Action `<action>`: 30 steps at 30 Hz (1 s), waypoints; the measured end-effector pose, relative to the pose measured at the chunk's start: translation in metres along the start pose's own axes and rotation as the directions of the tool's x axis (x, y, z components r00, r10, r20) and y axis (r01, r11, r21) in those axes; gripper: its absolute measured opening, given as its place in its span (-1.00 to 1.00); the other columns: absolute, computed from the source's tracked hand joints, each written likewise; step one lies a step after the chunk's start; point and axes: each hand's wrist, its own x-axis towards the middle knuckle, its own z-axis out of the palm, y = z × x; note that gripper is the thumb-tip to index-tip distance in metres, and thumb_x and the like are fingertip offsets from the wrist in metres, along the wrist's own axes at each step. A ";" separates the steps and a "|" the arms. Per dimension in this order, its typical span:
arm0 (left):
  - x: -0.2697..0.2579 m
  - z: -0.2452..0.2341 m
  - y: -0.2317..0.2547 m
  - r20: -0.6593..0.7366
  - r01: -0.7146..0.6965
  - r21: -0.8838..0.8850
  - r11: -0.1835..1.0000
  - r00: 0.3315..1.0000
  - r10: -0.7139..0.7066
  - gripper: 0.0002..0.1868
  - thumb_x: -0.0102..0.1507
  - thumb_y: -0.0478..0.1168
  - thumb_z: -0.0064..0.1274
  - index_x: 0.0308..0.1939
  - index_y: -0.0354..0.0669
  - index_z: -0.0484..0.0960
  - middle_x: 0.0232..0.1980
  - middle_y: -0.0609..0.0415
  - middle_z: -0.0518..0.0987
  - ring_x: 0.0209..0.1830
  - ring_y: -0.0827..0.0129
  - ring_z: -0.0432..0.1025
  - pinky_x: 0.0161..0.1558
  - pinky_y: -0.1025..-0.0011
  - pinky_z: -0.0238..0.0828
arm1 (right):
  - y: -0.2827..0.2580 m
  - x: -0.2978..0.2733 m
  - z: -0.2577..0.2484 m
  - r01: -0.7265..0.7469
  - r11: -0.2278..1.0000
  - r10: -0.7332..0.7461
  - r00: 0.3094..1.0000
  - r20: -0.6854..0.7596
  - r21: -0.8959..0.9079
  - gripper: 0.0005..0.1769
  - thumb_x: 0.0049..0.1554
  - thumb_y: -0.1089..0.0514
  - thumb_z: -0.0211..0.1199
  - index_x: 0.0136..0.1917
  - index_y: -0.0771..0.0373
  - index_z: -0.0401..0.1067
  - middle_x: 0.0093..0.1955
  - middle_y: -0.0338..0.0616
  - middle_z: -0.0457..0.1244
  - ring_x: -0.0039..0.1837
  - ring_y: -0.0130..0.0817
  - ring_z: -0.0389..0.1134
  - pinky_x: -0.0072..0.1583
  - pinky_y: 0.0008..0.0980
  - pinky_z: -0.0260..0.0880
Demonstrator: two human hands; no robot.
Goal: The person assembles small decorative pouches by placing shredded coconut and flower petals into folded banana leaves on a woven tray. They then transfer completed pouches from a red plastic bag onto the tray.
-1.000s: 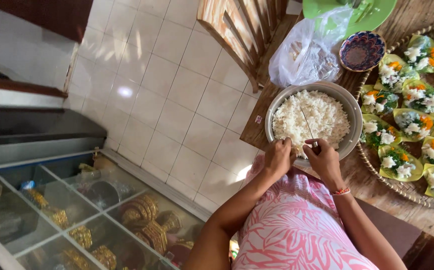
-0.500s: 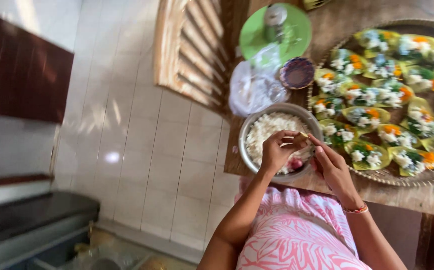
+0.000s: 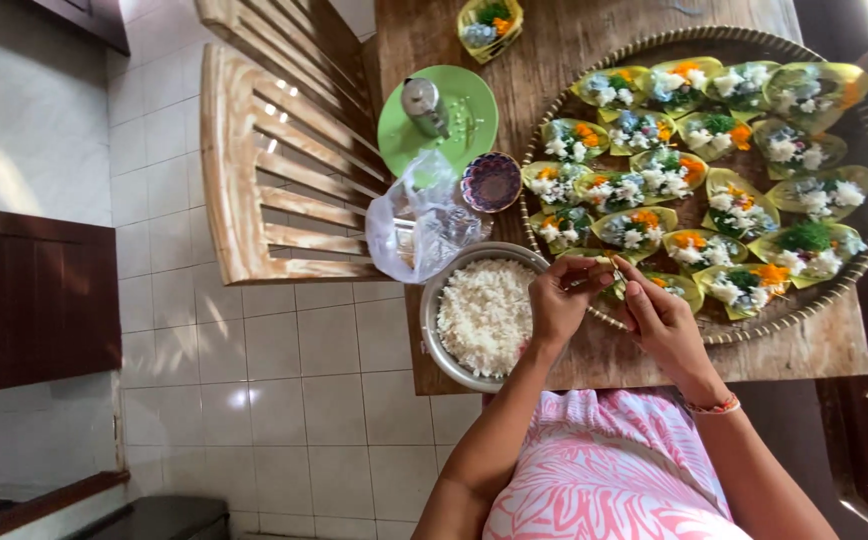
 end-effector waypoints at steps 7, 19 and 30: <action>0.009 0.012 -0.017 -0.043 0.020 0.060 0.998 0.999 -0.017 -0.77 0.24 -0.54 0.17 -0.03 -0.34 0.65 -0.05 -0.02 0.71 -0.06 0.42 0.63 0.05 0.48 0.65 | 0.030 0.028 -0.006 0.094 0.993 -0.099 0.992 -0.072 -0.068 -0.53 0.39 0.03 0.01 0.50 0.17 0.35 -0.37 -0.45 0.04 -0.34 -0.70 0.00 -0.31 -0.60 -0.02; 0.040 -0.047 -0.043 0.045 0.231 0.009 0.973 0.972 -0.231 -0.75 0.21 -0.48 0.21 -0.04 -0.24 0.71 -0.08 -0.04 0.71 -0.09 0.33 0.62 0.04 0.41 0.64 | 0.054 0.082 -0.042 0.066 0.953 0.001 0.975 0.220 -0.295 -0.50 0.36 -0.03 -0.01 0.48 0.15 0.36 -0.44 -0.39 0.10 -0.41 -0.66 0.00 -0.37 -0.57 0.00; 0.039 -0.069 -0.081 0.107 0.475 -0.272 0.837 0.879 -0.464 -0.69 0.31 -0.25 0.21 0.07 -0.36 0.62 -0.04 -0.03 0.68 -0.06 0.34 0.61 0.09 0.45 0.61 | 0.111 0.109 -0.041 -0.295 0.832 0.352 0.935 0.036 -0.470 -0.48 0.37 -0.16 -0.05 0.19 0.28 0.50 -0.43 -0.34 0.17 -0.43 -0.58 0.09 -0.37 -0.51 0.08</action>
